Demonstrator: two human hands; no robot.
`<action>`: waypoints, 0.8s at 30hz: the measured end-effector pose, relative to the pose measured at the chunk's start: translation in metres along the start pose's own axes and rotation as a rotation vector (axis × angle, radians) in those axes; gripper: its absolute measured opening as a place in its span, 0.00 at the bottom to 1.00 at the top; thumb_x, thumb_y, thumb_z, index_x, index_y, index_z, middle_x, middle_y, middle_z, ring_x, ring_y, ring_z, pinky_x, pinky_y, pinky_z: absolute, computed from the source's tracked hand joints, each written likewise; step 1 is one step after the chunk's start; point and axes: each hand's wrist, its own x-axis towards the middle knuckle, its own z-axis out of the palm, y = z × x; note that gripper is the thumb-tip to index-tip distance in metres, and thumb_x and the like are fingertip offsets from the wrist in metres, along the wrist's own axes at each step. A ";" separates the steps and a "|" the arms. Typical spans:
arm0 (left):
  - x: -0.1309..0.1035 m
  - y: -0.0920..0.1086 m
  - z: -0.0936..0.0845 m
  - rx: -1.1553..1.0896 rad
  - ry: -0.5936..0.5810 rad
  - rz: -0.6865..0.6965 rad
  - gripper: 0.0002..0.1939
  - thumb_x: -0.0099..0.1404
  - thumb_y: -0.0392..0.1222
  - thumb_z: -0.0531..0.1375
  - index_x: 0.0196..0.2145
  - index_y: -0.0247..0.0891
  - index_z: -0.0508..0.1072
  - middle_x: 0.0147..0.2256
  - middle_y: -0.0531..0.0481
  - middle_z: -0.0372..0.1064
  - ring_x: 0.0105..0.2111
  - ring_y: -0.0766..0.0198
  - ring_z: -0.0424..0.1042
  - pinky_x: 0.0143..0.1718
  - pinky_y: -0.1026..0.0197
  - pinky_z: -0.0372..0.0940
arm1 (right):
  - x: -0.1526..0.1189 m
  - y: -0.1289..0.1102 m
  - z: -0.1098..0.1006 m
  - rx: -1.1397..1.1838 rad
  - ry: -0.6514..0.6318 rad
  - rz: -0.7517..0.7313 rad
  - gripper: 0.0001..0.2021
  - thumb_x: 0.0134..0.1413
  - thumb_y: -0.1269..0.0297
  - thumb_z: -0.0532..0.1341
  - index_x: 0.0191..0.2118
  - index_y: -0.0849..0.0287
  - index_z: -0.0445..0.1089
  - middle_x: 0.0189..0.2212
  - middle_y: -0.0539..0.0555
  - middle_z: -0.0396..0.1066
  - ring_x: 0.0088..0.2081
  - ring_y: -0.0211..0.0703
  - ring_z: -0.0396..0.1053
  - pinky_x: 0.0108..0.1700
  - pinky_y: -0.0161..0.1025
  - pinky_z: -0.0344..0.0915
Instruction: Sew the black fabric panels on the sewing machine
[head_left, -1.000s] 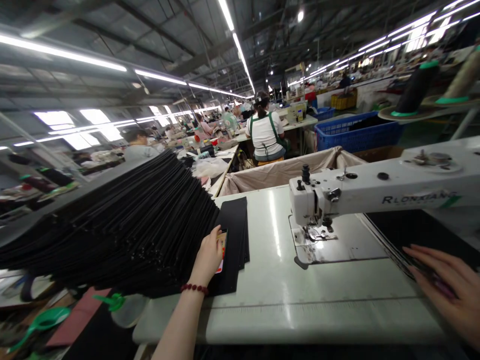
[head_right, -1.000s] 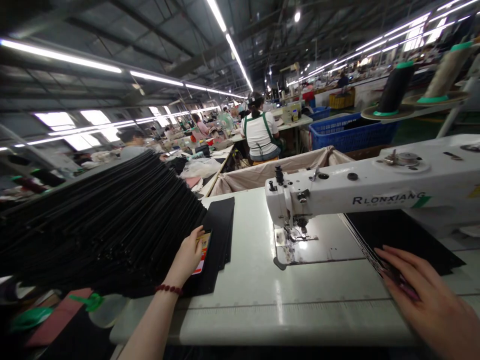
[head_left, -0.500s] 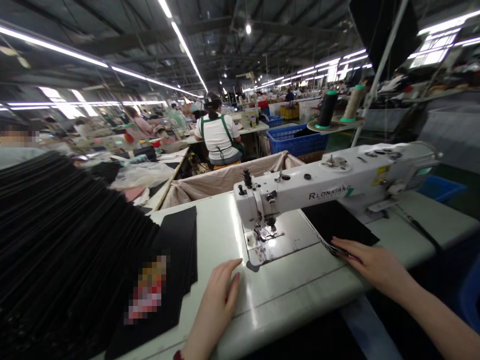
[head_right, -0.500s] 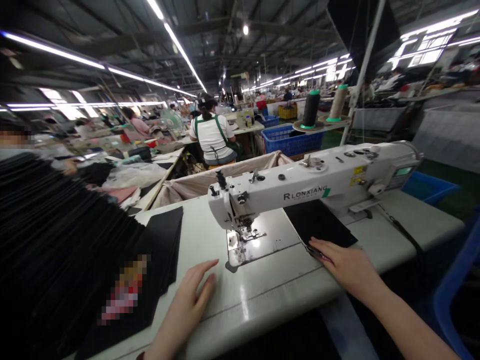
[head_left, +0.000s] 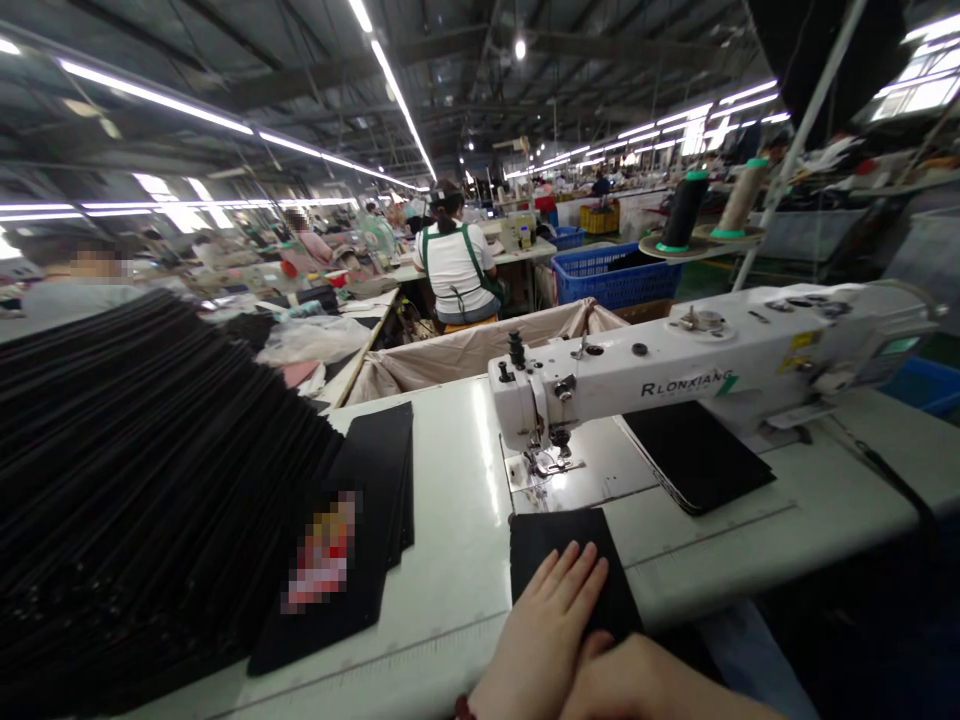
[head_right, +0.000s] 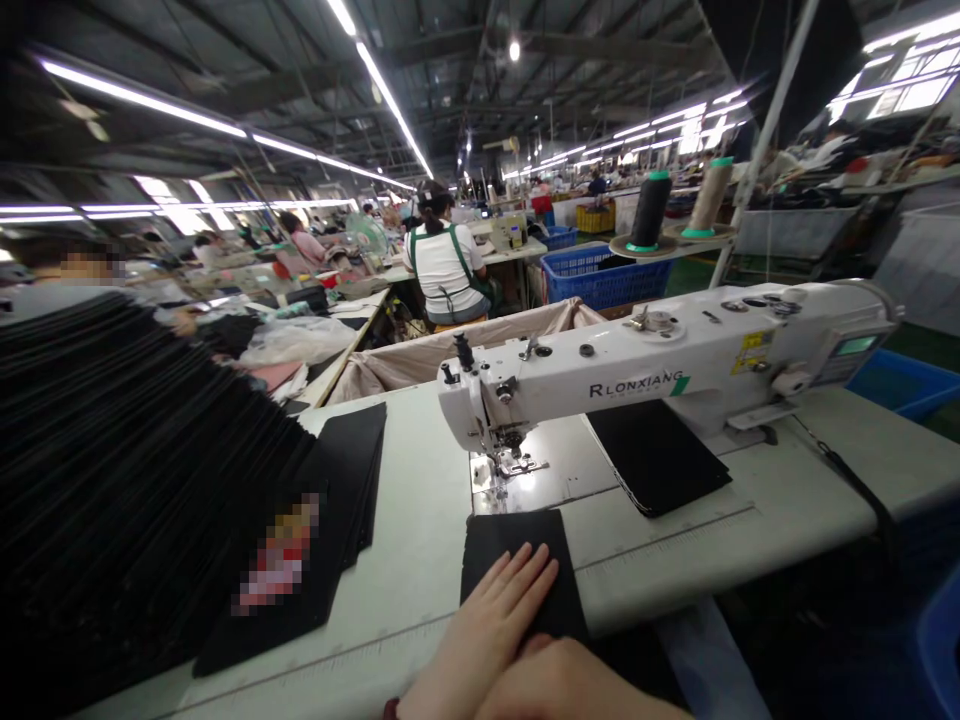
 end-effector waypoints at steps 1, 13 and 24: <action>-0.006 -0.004 0.006 0.045 0.005 -0.002 0.34 0.65 0.42 0.57 0.65 0.46 0.47 0.63 0.49 0.50 0.63 0.55 0.51 0.61 0.46 0.55 | 0.008 0.006 -0.008 0.000 0.030 0.023 0.13 0.62 0.55 0.52 0.45 0.50 0.71 0.36 0.47 0.76 0.37 0.41 0.73 0.38 0.34 0.68; -0.024 -0.054 -0.035 0.152 0.032 -0.209 0.26 0.68 0.43 0.53 0.62 0.50 0.54 0.66 0.52 0.42 0.64 0.55 0.46 0.62 0.43 0.52 | 0.065 0.083 -0.041 -0.568 0.145 0.380 0.19 0.61 0.67 0.50 0.57 0.52 0.58 0.56 0.54 0.64 0.47 0.48 0.70 0.44 0.42 0.66; 0.012 -0.083 -0.037 0.131 0.067 -0.194 0.31 0.66 0.49 0.54 0.64 0.49 0.48 0.65 0.50 0.45 0.64 0.54 0.45 0.63 0.43 0.46 | 0.067 0.089 -0.040 -0.597 0.106 0.363 0.24 0.59 0.65 0.51 0.61 0.46 0.54 0.56 0.51 0.62 0.44 0.46 0.71 0.42 0.42 0.66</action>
